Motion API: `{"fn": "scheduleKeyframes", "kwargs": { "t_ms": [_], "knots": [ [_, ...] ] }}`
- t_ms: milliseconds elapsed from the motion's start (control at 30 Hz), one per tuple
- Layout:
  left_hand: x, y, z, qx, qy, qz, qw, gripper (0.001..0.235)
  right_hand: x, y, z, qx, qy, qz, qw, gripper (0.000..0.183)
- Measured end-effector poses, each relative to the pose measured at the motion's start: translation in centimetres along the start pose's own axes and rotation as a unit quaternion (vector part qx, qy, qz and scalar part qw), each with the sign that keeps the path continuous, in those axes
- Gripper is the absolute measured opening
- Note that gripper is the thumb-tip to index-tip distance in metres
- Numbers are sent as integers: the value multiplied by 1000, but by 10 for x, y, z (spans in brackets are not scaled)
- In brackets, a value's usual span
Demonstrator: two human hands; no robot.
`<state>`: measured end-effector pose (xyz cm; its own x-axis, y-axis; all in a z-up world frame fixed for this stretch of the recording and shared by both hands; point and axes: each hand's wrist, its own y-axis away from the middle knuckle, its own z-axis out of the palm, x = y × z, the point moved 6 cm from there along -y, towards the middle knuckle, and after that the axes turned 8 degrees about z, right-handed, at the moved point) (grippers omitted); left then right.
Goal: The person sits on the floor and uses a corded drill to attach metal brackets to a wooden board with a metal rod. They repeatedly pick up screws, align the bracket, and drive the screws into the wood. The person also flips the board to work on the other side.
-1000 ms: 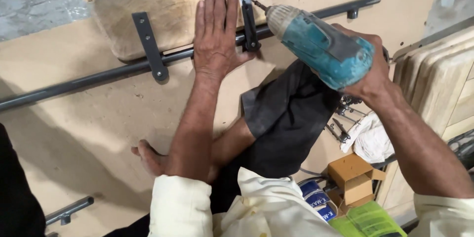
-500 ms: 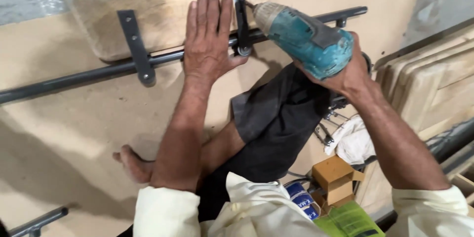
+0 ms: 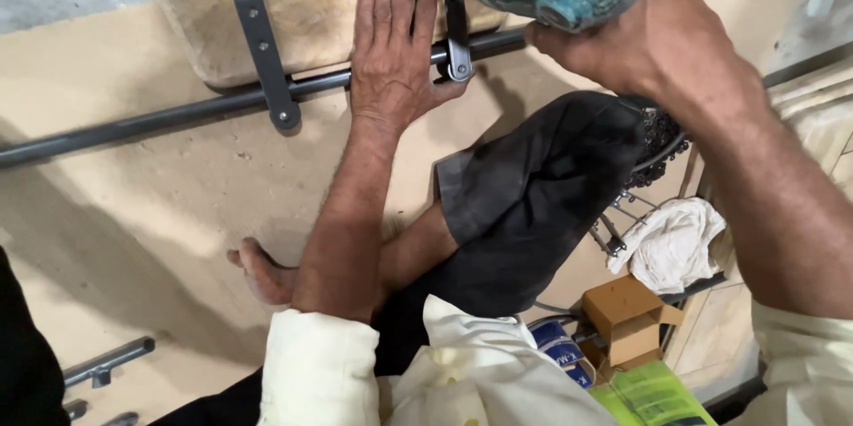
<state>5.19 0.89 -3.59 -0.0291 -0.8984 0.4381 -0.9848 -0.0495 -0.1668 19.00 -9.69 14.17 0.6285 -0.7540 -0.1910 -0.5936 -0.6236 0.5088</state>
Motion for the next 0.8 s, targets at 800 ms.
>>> {"fn": "scheduleKeyframes", "kwargs": {
  "t_ms": [800],
  "knots": [
    [0,-1,-4,21,9,-3,1000,132,17,-7,5,-97,30,234,967,67]
  ]
}}
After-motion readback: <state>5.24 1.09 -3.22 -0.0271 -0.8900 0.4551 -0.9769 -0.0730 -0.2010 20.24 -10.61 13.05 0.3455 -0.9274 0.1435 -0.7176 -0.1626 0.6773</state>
